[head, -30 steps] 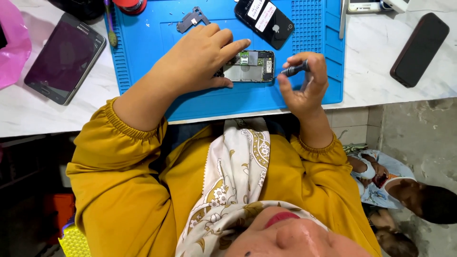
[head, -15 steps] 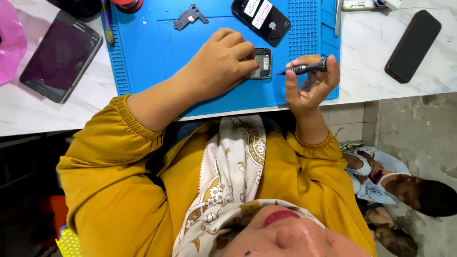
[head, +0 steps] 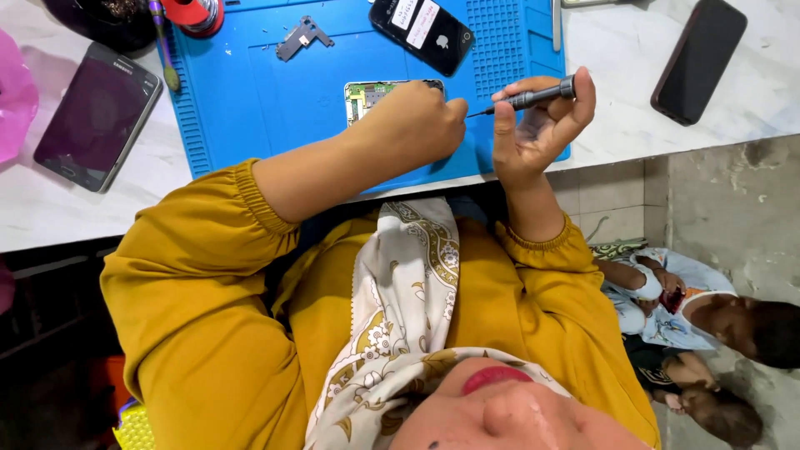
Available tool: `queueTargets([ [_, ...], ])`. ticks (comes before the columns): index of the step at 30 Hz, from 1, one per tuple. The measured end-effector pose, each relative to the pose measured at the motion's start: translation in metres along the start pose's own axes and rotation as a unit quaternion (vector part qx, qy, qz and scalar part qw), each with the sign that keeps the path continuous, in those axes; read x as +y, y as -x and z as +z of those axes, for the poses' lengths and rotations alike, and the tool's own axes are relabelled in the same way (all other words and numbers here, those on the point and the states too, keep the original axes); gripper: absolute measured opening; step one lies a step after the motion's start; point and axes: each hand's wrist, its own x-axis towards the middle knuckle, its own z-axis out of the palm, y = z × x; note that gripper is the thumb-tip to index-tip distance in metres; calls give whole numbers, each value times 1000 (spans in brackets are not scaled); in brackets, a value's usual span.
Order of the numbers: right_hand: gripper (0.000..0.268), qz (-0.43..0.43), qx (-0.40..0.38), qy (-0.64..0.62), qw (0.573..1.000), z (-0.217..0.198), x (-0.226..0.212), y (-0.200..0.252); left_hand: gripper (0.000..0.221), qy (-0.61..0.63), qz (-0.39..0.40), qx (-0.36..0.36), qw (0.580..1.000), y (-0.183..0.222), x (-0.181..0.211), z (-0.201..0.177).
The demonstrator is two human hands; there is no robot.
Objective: Disassembling a smartphone by removing internal screws and components using a precision screwdriver on a repair mat.
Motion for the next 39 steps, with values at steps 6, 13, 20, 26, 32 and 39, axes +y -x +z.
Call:
queueTargets([
  [6,69,5,19,6,1000,-2,1,2,24,-55,-22,-103,993,-18,33,11],
  [13,68,27,64,-13,997,-6,5,3,29,-60,-45,-120,990,-19,36,7],
  [20,69,46,72,-18,996,-8,7,3,26,-99,-76,-96,988,-17,28,-5],
  [26,69,49,60,-21,997,-8,9,4,14,-74,-102,-98,987,-16,20,12],
  [32,70,49,63,-26,996,-8,10,5,14,-35,-123,-43,991,-13,20,29],
  [39,69,51,63,-30,996,-8,12,6,19,-30,-150,29,988,-13,20,41],
])
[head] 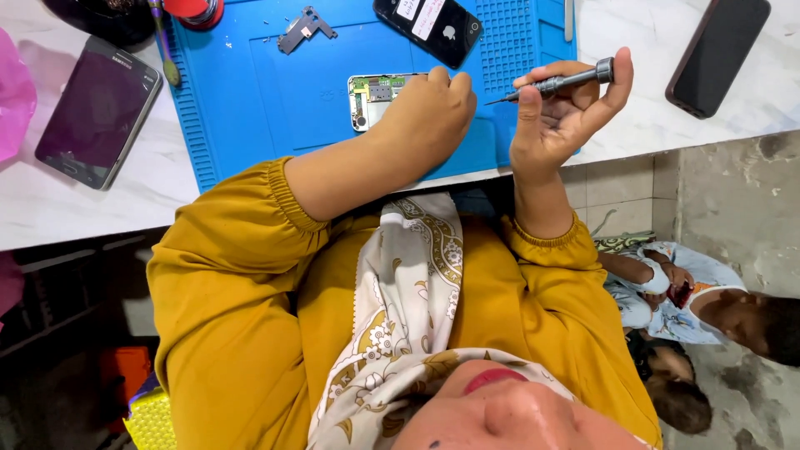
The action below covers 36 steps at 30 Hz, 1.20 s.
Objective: Disassembling a smartphone by removing internal screws and components using a precision screwdriver on a repair mat.
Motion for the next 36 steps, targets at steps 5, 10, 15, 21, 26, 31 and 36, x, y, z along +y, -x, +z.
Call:
queueTargets([
  [5,70,6,-4,4,1000,0,-3,-1,24,3,28,21,999,1,-8,-6],
  [10,70,-2,-11,4,1000,1,-2,-1,23,-8,16,50,999,1,-7,-9],
  [15,71,-1,-11,6,1000,0,-1,0,18,106,84,-75,988,-1,-32,-33],
  [21,70,0,-15,9,1000,0,-4,-1,23,50,132,-38,989,0,-34,-43],
  [26,70,-2,-15,7,1000,2,-5,-2,27,11,110,-45,993,0,-20,-36],
  [31,70,-3,-19,12,1000,0,-6,-2,23,-23,85,-39,995,2,-14,-28],
  [36,71,1,-16,-3,1000,0,-3,-1,18,-25,87,-25,996,2,-16,-27],
])
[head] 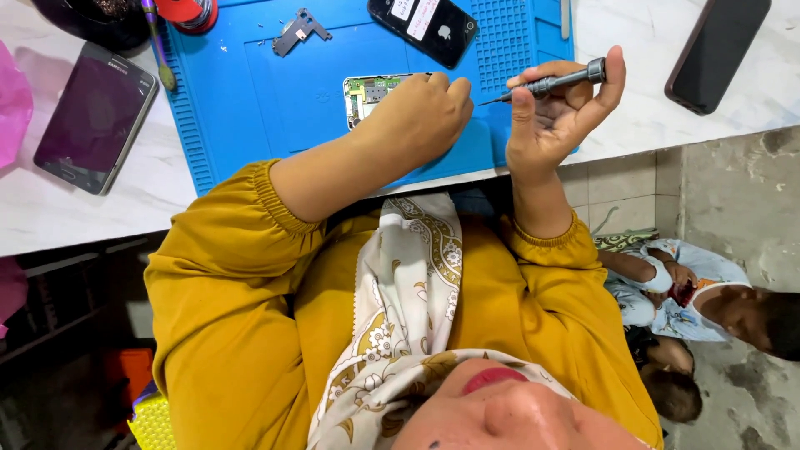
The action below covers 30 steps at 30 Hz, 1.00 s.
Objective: Disassembling a smartphone by removing internal screws and components using a precision screwdriver on a repair mat.
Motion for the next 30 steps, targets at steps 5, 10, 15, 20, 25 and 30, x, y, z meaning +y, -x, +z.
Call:
queueTargets([
  [5,71,1,-2,3,1000,0,-2,0,20,20,16,18,1000,1,-7,-1],
  [10,71,-2,-1,2,1000,0,-1,0,20,51,6,7,999,1,-8,-1],
  [15,71,-1,-9,9,1000,0,-5,-2,18,163,0,-22,986,2,-13,-6],
  [20,71,-2,-9,6,1000,1,-3,-2,11,155,11,-52,986,2,-18,-8],
  [25,71,-10,-12,15,1000,0,-3,-2,11,132,48,-53,989,3,-24,-19],
  [30,72,-6,-20,6,1000,0,-2,-1,21,72,13,16,997,0,-2,9],
])
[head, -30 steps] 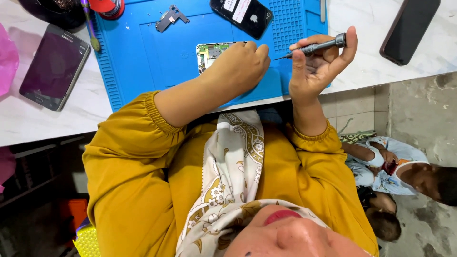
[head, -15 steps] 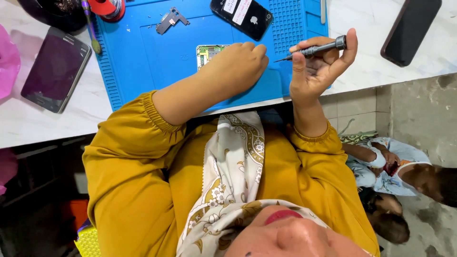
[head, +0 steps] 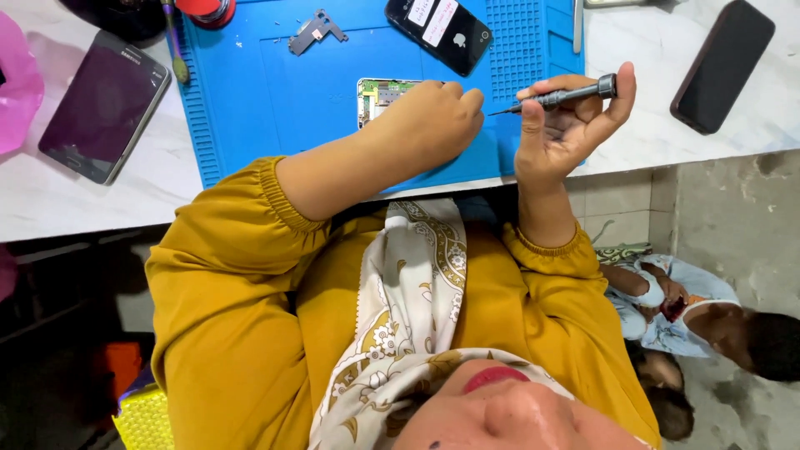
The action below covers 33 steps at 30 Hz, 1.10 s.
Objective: Disassembling a smartphone by removing internal screws and components using a precision screwdriver on a repair mat.
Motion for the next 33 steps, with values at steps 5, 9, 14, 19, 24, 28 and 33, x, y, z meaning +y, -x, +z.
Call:
queueTargets([
  [5,72,0,-10,3,1000,-1,1,0,18,-8,-38,-16,999,-4,10,9],
  [9,71,0,-13,3,1000,-1,1,0,21,-21,-53,27,998,-5,14,16],
  [14,72,-1,2,4,1000,-2,2,1,23,13,-37,24,999,-6,9,11],
  [19,72,-3,16,14,1000,-1,0,0,35,4,1,15,1000,-7,11,9],
  [24,72,-6,17,19,1000,-3,2,1,27,20,10,-15,1000,-8,21,18],
  [28,71,-8,11,16,1000,-2,1,1,20,-28,33,-18,999,-5,25,4],
  [33,72,-1,16,18,1000,-1,0,1,23,-27,28,-11,999,-6,26,3],
])
